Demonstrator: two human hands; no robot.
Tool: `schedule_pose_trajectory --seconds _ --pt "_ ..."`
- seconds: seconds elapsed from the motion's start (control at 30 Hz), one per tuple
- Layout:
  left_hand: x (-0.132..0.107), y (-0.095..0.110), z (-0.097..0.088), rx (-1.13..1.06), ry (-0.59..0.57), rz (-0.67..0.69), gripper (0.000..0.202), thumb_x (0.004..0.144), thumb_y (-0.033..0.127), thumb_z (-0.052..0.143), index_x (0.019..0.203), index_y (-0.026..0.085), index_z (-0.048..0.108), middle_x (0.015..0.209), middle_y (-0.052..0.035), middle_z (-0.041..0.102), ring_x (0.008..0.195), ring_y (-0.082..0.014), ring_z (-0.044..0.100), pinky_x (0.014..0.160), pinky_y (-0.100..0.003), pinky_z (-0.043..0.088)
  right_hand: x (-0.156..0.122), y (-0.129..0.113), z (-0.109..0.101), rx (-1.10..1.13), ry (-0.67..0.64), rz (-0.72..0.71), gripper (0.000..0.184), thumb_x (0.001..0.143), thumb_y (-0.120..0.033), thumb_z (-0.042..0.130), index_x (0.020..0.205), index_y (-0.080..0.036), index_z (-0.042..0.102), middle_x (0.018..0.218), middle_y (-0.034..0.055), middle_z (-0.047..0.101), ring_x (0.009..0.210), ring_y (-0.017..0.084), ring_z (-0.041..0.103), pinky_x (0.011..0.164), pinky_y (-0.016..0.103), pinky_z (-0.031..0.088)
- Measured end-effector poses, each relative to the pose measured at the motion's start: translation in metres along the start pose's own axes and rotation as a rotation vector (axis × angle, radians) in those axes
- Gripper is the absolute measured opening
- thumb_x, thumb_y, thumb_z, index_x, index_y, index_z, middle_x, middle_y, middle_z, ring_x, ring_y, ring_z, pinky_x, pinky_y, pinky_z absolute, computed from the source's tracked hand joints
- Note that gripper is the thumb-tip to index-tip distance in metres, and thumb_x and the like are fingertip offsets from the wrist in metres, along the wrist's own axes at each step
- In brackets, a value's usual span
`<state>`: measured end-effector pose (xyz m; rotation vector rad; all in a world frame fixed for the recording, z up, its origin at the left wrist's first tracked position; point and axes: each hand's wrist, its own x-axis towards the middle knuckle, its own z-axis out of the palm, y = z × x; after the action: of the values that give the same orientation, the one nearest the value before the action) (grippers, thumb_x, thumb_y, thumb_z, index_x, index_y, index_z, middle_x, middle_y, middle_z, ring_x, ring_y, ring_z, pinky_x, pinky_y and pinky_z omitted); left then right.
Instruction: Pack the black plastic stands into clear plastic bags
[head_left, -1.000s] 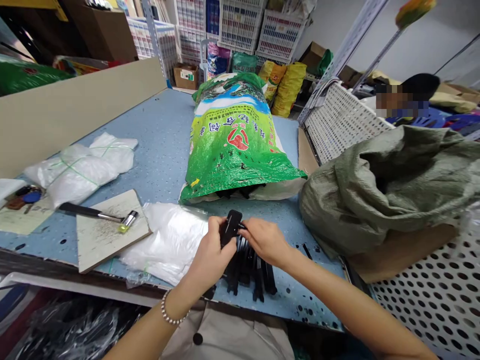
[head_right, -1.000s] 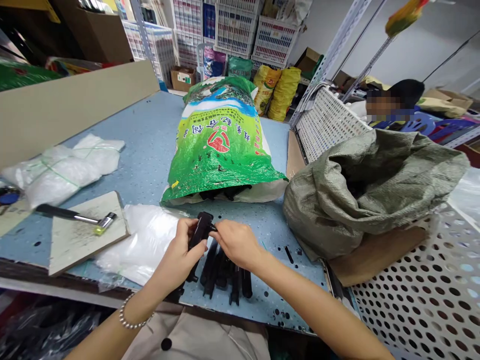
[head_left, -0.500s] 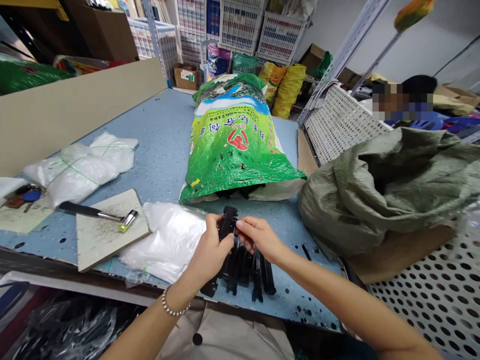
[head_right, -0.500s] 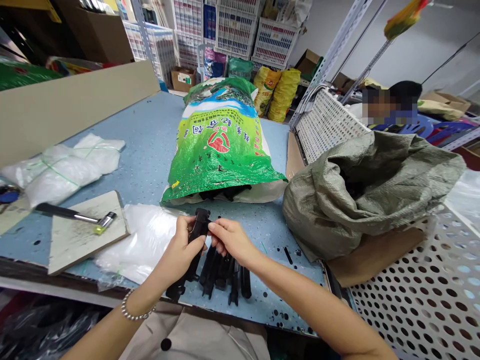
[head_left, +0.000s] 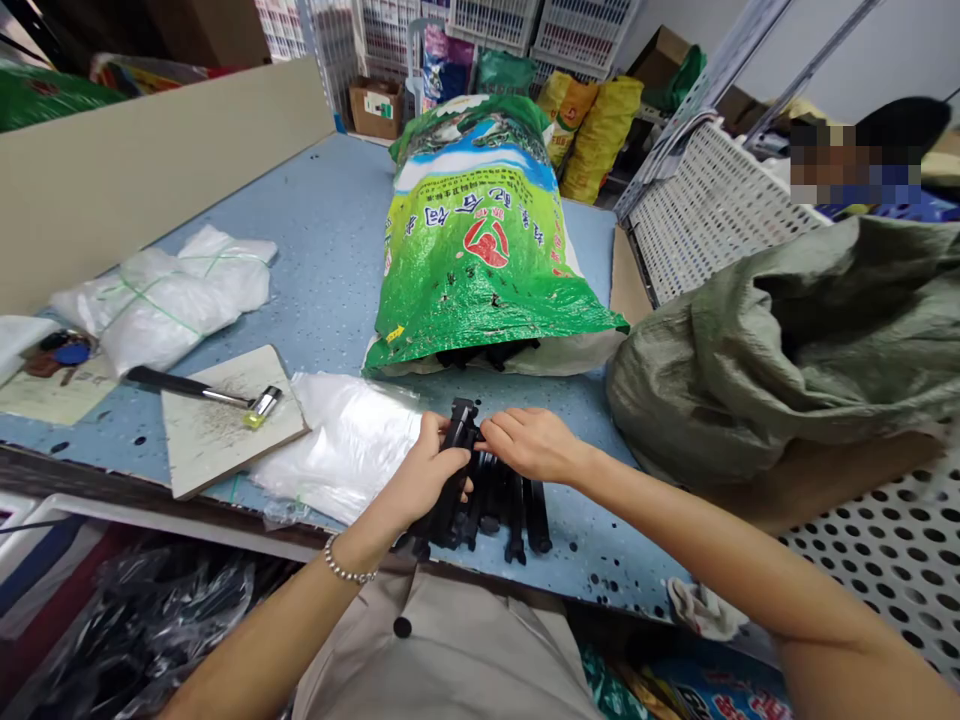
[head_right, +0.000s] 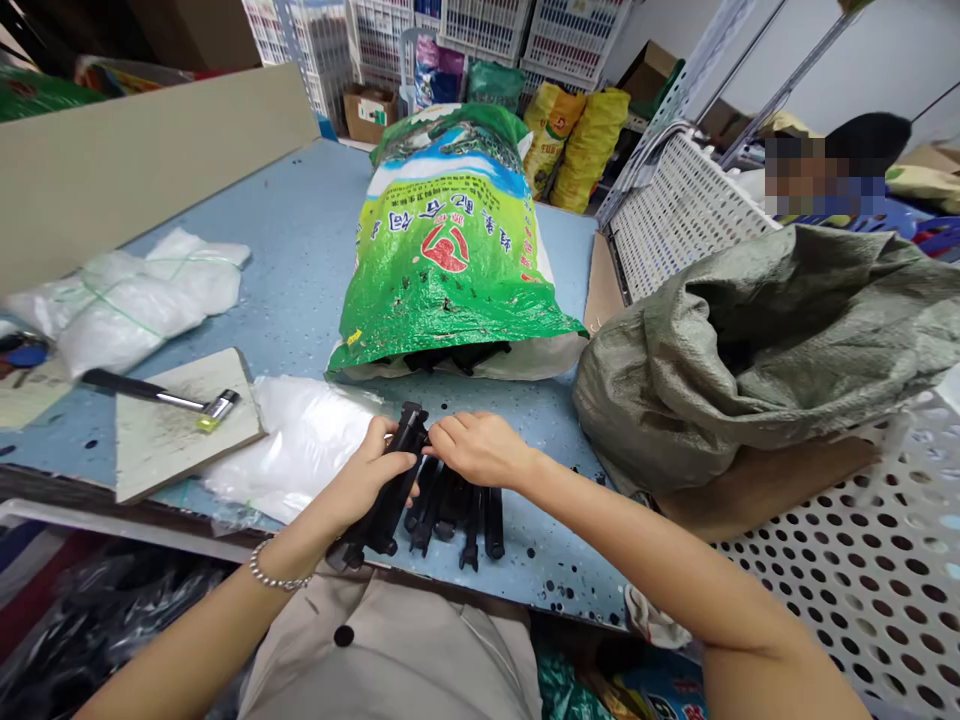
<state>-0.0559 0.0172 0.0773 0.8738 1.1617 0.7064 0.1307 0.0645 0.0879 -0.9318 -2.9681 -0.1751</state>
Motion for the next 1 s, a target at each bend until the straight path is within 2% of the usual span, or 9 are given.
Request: schedule_pose_trajectory --seconds 0.1,0.2,0.27,0.33,0.5,0.6,0.67,0.83,1.0 --pt "0.011 -0.009 -0.008 0.03 0.016 0.016 0.034 0.077 0.03 0.055 0.104 0.024 0.036 0.073 0.003 0.059 0.057 -0.0193 0.063 0.057 -0.036 0.053 -0.002 0.001 0.006 0.186 -0.128 0.165 0.04 0.102 -0.044 0.03 0.092 -0.019 0.059 0.084 0.0054 0.067 0.075 0.018 0.061 0.057 0.027 0.032" --pt "0.028 -0.02 -0.02 0.217 0.161 0.143 0.03 0.076 0.03 0.058 0.101 0.021 0.045 0.087 -0.003 0.063 0.081 -0.0243 0.066 0.079 -0.043 0.051 -0.02 -0.002 0.011 0.361 -0.21 0.499 0.037 0.1 -0.047 0.031 0.106 -0.022 0.057 0.094 0.0052 0.069 0.082 0.021 0.065 0.062 0.027 0.037" --pt "0.04 -0.032 -0.024 0.35 0.24 0.204 0.026 0.075 0.028 0.058 0.099 0.019 0.051 0.095 -0.0066 0.063 0.096 -0.027 0.062 0.092 -0.046 0.046 -0.042 -0.01 0.02 0.405 -0.211 0.764 0.04 0.099 -0.049 0.033 0.119 -0.021 0.052 0.102 0.0092 0.068 0.087 0.025 0.065 0.067 0.031 0.042" --pt "0.049 -0.047 -0.021 0.412 0.246 0.259 0.022 0.077 0.025 0.056 0.098 0.018 0.056 0.102 -0.0089 0.063 0.106 -0.028 0.058 0.099 -0.048 0.041 -0.067 -0.021 0.034 0.451 -0.178 0.905 0.044 0.098 -0.046 0.037 0.131 -0.017 0.045 0.113 0.0141 0.063 0.094 0.027 0.065 0.073 0.034 0.046" --pt "0.057 -0.082 0.01 0.49 0.32 0.458 0.048 0.086 0.021 0.045 0.134 0.017 0.044 0.141 -0.0164 0.043 0.136 -0.0286 0.036 0.114 -0.053 0.027 -0.092 -0.015 0.061 0.543 -0.042 0.827 0.033 0.095 -0.032 0.043 0.123 -0.02 0.054 0.115 0.0118 0.058 0.108 0.025 0.058 0.091 0.037 0.047" --pt "0.056 -0.091 0.025 0.535 0.342 0.533 0.055 0.089 0.015 0.036 0.144 0.017 0.031 0.151 -0.0171 0.029 0.142 -0.0269 0.026 0.116 -0.053 0.023 -0.059 0.026 0.059 0.439 0.053 0.73 0.029 0.094 -0.026 0.045 0.118 -0.021 0.059 0.114 0.0111 0.059 0.112 0.026 0.055 0.096 0.04 0.044" --pt "0.056 -0.093 0.028 0.538 0.326 0.552 0.055 0.09 0.014 0.034 0.145 0.019 0.03 0.15 -0.016 0.028 0.142 -0.0256 0.027 0.117 -0.052 0.022 -0.021 0.058 0.058 0.309 0.098 0.675 0.043 0.09 -0.01 0.04 0.13 -0.019 0.052 0.125 0.0136 0.056 0.119 0.026 0.051 0.099 0.04 0.041" --pt "0.052 -0.092 0.017 0.441 0.351 0.533 0.059 0.087 0.017 0.045 0.144 0.02 0.031 0.145 -0.0147 0.035 0.139 -0.0268 0.031 0.115 -0.053 0.027 0.048 0.114 0.062 0.13 -0.016 0.63 0.046 0.087 -0.008 0.046 0.132 -0.012 0.052 0.128 0.0194 0.057 0.121 0.033 0.05 0.1 0.045 0.037" --pt "0.041 -0.077 0.004 0.279 0.358 0.569 0.051 0.088 0.021 0.048 0.138 0.023 0.039 0.14 -0.0121 0.041 0.134 -0.0255 0.039 0.11 -0.049 0.036 0.019 0.122 0.047 0.128 0.009 0.644 0.033 0.089 -0.022 0.055 0.121 -0.014 0.059 0.119 0.0176 0.064 0.113 0.032 0.056 0.095 0.043 0.04"
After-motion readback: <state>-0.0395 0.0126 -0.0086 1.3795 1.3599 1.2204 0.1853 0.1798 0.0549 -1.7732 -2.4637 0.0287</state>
